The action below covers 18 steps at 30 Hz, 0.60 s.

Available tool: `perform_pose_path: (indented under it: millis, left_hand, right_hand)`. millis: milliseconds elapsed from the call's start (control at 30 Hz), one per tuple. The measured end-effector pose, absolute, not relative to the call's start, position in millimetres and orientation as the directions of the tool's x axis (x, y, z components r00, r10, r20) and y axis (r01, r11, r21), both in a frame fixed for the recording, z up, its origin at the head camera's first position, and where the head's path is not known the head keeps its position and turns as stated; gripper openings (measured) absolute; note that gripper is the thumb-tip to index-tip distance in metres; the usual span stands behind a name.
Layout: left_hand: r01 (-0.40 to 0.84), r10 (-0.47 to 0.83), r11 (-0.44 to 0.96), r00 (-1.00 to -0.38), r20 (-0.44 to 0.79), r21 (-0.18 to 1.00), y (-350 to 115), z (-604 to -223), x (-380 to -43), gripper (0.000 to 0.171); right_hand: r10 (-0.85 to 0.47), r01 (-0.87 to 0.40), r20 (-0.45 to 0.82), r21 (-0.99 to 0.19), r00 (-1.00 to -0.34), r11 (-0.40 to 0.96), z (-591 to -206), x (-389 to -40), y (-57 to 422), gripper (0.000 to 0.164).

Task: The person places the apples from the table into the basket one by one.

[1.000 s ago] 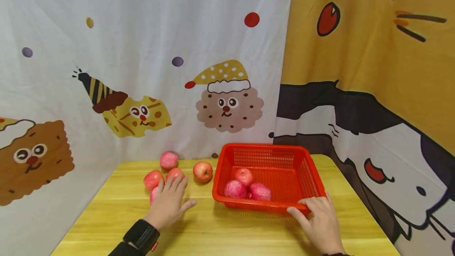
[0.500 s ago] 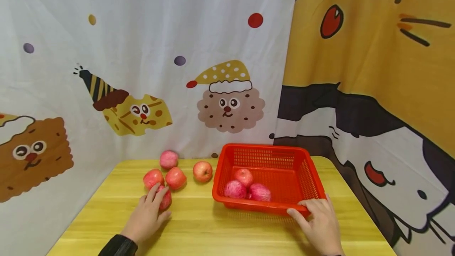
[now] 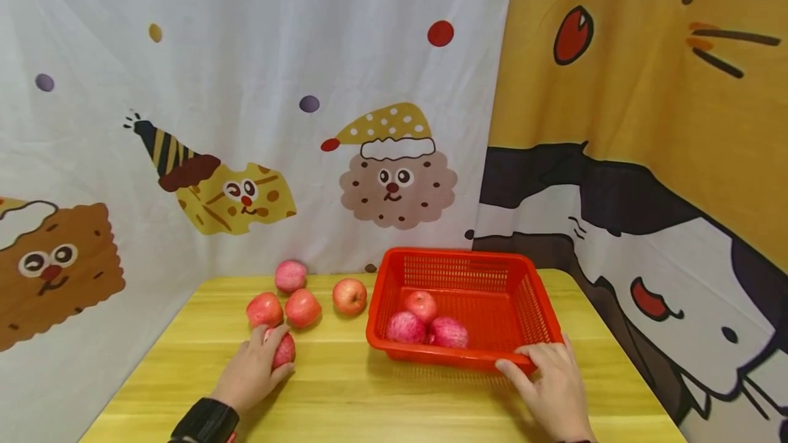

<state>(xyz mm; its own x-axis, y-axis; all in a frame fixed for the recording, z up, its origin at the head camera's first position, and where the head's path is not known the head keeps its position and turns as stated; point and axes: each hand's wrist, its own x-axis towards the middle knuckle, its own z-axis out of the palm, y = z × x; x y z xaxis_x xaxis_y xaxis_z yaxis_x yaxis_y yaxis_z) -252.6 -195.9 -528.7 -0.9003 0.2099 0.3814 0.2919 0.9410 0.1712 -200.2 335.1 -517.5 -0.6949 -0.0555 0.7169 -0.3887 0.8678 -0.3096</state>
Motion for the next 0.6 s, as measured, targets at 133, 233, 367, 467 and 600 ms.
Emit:
perform_pose_path:
  millis: [133,233,367,467,600]
  left_hand:
    - [0.288,0.199,0.938,-0.903,0.380,0.194,-196.1,-528.8,-252.3,0.077]
    - [0.283,0.186,0.936,-0.903,0.388,0.211,-196.6,-529.7,-251.4,0.076]
    - [0.272,0.167,0.933,-0.907,0.386,0.237,-196.7,-530.4,-250.3,0.076]
    - [0.260,0.148,0.929,-0.914,0.378,0.264,-195.9,-529.6,-248.8,0.076]
    - [0.260,0.114,0.917,-0.897,0.428,0.302,-184.8,-519.4,-245.1,0.076]
  right_hand:
    - [-0.052,-0.383,0.717,-0.308,-0.696,0.871,-517.3,-199.6,335.1,0.030]
    - [-0.054,-0.387,0.719,-0.307,-0.693,0.869,-517.3,-199.5,335.1,0.030]
    - [-0.057,-0.392,0.723,-0.305,-0.688,0.868,-517.2,-199.4,335.5,0.030]
    - [-0.058,-0.391,0.723,-0.302,-0.688,0.870,-517.1,-199.4,335.9,0.030]
    - [-0.062,-0.393,0.721,-0.301,-0.690,0.869,-516.3,-199.3,336.2,0.030]
